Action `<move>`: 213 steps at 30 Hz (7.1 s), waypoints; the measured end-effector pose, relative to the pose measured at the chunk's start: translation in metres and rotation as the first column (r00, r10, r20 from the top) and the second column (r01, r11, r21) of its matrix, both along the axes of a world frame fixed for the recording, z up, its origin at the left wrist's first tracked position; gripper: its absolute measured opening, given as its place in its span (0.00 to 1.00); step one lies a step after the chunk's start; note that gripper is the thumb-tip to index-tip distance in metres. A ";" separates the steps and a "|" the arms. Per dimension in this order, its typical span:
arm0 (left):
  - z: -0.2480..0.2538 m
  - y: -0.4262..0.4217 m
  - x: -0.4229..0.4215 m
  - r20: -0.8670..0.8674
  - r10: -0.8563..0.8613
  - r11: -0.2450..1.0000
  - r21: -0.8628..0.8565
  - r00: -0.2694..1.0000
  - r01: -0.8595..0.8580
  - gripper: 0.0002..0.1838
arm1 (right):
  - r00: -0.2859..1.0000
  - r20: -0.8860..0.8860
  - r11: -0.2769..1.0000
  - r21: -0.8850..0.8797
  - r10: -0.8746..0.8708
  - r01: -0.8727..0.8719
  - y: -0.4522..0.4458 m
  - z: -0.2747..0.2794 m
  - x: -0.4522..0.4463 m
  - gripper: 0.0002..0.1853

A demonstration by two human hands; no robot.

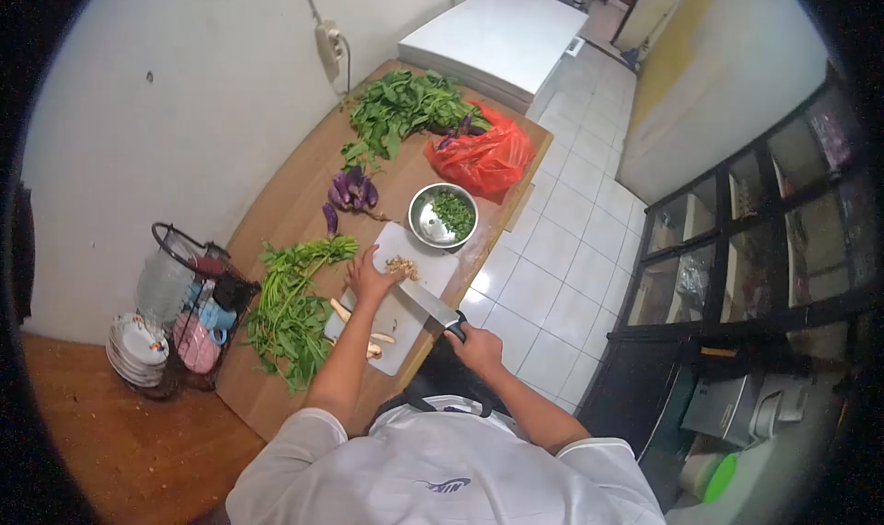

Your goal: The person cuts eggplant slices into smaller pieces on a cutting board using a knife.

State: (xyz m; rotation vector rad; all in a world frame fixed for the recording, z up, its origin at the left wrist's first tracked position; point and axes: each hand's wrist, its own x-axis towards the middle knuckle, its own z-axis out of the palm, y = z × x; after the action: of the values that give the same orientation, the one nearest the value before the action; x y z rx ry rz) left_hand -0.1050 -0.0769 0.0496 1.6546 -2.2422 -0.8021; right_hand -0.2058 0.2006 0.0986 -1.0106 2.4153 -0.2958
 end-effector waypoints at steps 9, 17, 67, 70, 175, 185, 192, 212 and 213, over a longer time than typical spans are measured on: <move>-0.031 -0.017 0.011 -0.243 0.018 0.982 -0.179 0.970 -0.063 0.09 | 0.826 0.557 0.987 -0.062 -0.090 0.149 0.011 -0.050 -0.004 0.26; -0.034 0.049 0.092 -0.375 0.212 0.970 -0.029 0.903 -0.240 0.07 | 0.585 0.804 0.981 -0.182 0.107 0.071 -0.019 -0.045 0.002 0.19; -0.031 0.087 0.057 0.052 0.182 0.980 -0.091 0.982 -0.177 0.04 | 0.849 0.364 0.917 -0.263 0.382 -0.300 -0.027 -0.050 -0.069 0.18; -0.030 0.086 0.059 0.046 0.161 0.981 -0.116 0.986 -0.155 0.04 | 0.855 0.346 0.922 -0.170 0.386 -0.348 -0.023 -0.047 -0.062 0.19; -0.041 0.103 0.068 0.049 0.284 0.941 -0.206 0.958 -0.269 0.04 | 0.804 0.215 0.832 -0.117 0.555 -0.543 -0.035 -0.053 -0.047 0.18; -0.044 0.105 0.069 0.051 0.254 0.945 -0.226 0.966 -0.237 0.05 | 0.807 0.166 0.823 -0.072 0.567 -0.564 -0.047 -0.054 -0.043 0.18; -0.034 0.107 0.071 0.033 0.286 0.944 -0.178 0.958 -0.276 0.06 | 0.814 0.226 0.844 -0.097 0.535 -0.528 -0.043 -0.044 -0.050 0.19; -0.037 0.113 0.074 0.081 0.243 0.942 -0.259 0.967 -0.215 0.05 | 0.790 0.214 0.816 -0.083 0.575 -0.572 -0.030 -0.042 -0.049 0.17; -0.038 0.113 0.074 0.073 0.245 0.944 -0.244 0.967 -0.221 0.06 | 0.792 0.213 0.817 -0.060 0.572 -0.573 -0.030 -0.042 -0.049 0.17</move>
State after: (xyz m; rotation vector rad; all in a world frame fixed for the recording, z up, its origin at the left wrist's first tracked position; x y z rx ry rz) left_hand -0.0307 0.0357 0.0115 1.8337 -2.0569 -0.3858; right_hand -0.2548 0.1703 0.0568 -1.5566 1.7965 -0.1672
